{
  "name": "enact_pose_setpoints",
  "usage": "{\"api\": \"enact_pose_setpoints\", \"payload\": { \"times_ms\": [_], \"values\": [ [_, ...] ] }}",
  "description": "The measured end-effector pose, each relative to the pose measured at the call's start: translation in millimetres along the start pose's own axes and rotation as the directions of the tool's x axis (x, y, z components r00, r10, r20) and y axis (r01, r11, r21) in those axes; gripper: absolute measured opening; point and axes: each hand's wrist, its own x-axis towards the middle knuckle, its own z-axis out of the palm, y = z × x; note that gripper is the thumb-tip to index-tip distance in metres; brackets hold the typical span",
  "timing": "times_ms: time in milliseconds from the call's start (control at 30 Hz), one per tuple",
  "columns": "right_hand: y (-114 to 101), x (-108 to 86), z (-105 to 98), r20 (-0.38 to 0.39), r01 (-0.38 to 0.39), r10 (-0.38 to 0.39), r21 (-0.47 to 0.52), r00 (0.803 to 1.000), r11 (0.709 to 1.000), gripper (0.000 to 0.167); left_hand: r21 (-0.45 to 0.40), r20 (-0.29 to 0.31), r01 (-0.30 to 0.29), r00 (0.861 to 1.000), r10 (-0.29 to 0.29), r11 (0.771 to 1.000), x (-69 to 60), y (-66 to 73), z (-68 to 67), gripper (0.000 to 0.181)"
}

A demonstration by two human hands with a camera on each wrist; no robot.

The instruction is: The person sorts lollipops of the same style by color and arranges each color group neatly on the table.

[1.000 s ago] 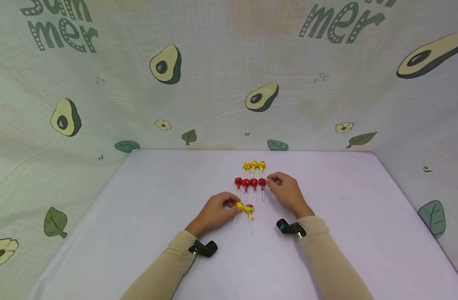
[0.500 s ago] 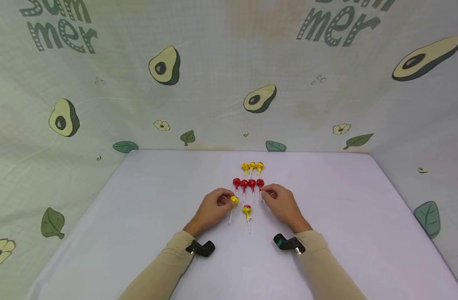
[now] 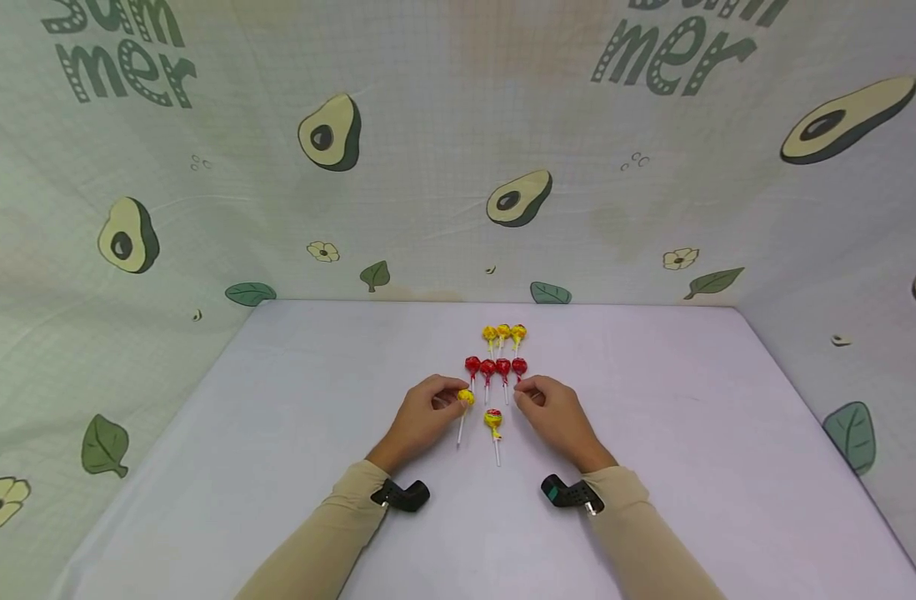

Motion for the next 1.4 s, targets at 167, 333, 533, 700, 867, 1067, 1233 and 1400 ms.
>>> {"api": "enact_pose_setpoints", "payload": {
  "times_ms": [167,333,533,700,867,1067,1233,1400],
  "values": [
    [-3,-3.5,5,0.020,0.006,-0.006,0.004,1.000,1.000,0.019,-0.022,0.000,0.006,1.000,-0.006,1.000,-0.3,0.1,-0.4,0.024],
    [-4,-4.5,10,0.038,0.018,-0.017,-0.006,0.999,1.000,0.018,-0.028,-0.003,0.005,1.000,-0.005,1.000,-0.7,-0.3,-0.6,0.023],
    [-7,-6.1,12,0.032,0.039,-0.039,-0.013,0.999,0.999,0.016,-0.030,-0.007,0.002,1.000,-0.003,1.000,0.6,0.0,-0.7,0.024],
    [-11,-8.5,14,0.043,0.067,-0.067,-0.002,0.997,0.998,0.015,-0.034,-0.009,-0.005,1.000,0.005,0.999,1.2,0.1,-0.7,0.024],
    [-14,-10.9,15,0.042,0.079,-0.079,0.001,0.996,0.997,0.015,-0.044,-0.012,-0.011,1.000,0.011,0.999,0.8,0.8,-0.9,0.023],
    [-15,-12.7,19,0.055,0.081,-0.081,-0.003,0.995,0.997,0.015,-0.044,-0.011,-0.007,1.000,0.007,0.999,-0.3,1.2,-1.2,0.024],
    [-14,-12.6,22,0.060,0.114,-0.112,-0.033,0.992,0.993,0.015,-0.039,-0.011,-0.010,1.000,0.009,0.999,-0.7,2.7,-2.1,0.025],
    [-12,-12.2,23,0.064,0.168,-0.164,-0.057,0.984,0.984,0.017,-0.043,-0.013,-0.015,1.000,0.014,0.999,-0.8,2.6,-2.2,0.024]
  ]
}}
